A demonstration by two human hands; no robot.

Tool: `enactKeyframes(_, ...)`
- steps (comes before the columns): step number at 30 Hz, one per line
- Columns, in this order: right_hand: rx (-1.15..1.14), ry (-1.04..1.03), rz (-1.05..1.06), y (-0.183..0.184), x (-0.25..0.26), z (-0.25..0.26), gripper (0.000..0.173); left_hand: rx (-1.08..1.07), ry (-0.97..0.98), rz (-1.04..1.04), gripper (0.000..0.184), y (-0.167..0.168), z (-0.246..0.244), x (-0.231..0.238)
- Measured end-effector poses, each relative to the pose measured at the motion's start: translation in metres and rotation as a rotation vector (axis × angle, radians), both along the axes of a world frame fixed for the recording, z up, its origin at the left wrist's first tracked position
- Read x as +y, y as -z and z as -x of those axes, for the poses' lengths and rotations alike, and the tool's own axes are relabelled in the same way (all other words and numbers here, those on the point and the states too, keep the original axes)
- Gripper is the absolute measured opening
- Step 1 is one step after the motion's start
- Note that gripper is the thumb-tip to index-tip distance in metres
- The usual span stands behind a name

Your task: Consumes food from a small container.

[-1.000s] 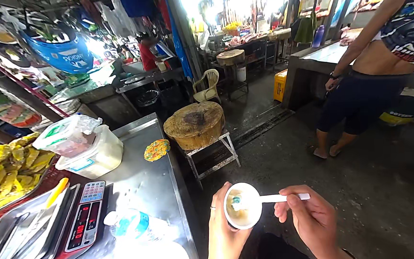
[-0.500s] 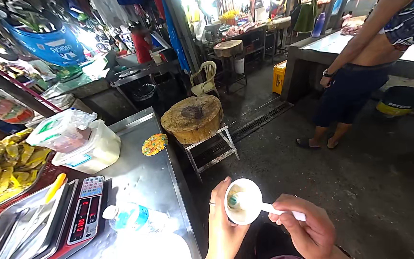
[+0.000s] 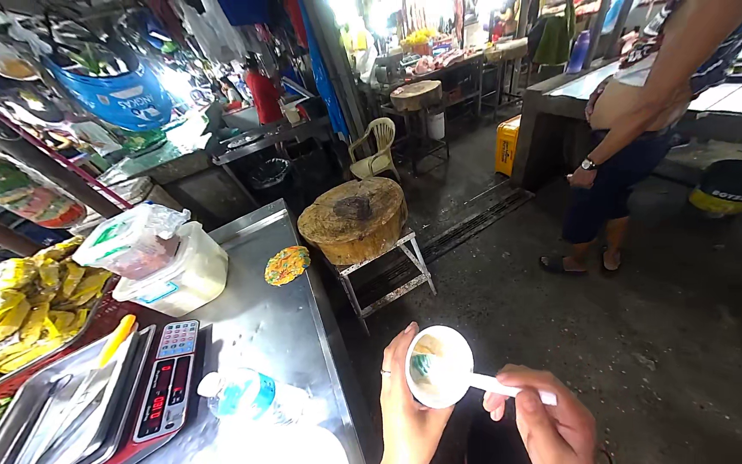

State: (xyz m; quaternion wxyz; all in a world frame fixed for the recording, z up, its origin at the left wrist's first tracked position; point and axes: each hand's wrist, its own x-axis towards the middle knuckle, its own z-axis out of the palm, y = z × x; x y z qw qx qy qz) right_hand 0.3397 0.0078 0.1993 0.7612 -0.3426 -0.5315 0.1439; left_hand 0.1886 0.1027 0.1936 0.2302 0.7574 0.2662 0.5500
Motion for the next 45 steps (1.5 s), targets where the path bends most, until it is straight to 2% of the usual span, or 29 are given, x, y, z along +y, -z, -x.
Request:
enactKeyframes(5,0.243,-0.111,0.048,-0.012,0.014,-0.015,0.026,-0.007,-0.009,0.042,0.095,0.002,-0.002,0.000)
enactKeyframes(14,0.321,-0.161,0.010,-0.031,0.015,-0.024,0.028,-0.005,-0.028,0.084,0.098,0.002,0.001,-0.001)
enactKeyframes(18,0.261,-0.151,0.017,-0.029,0.015,-0.019,0.026,-0.027,-0.041,0.097,0.100,0.001,0.002,-0.003)
enactKeyframes(28,-0.056,-0.018,0.028,-0.007,0.000,0.011,0.020,-0.104,-0.117,0.096,0.100,0.003,0.000,-0.006)
enactKeyframes(34,-0.235,0.049,0.039,-0.003,-0.002,0.010,0.021,-0.062,-0.128,0.023,0.095,0.002,0.004,-0.003)
enactKeyframes(37,-0.234,0.034,0.022,0.002,0.003,0.010,0.021,-0.055,-0.107,0.010,0.092,0.002,0.004,-0.003)
enactKeyframes(43,0.014,-0.060,0.009,-0.009,0.012,0.008,0.022,-0.080,-0.097,0.003,0.093,0.004,0.006,-0.002)
enactKeyframes(45,0.032,-0.062,-0.024,-0.012,0.016,0.003,0.022,-0.085,-0.094,0.004,0.094,0.003,0.006,-0.003)
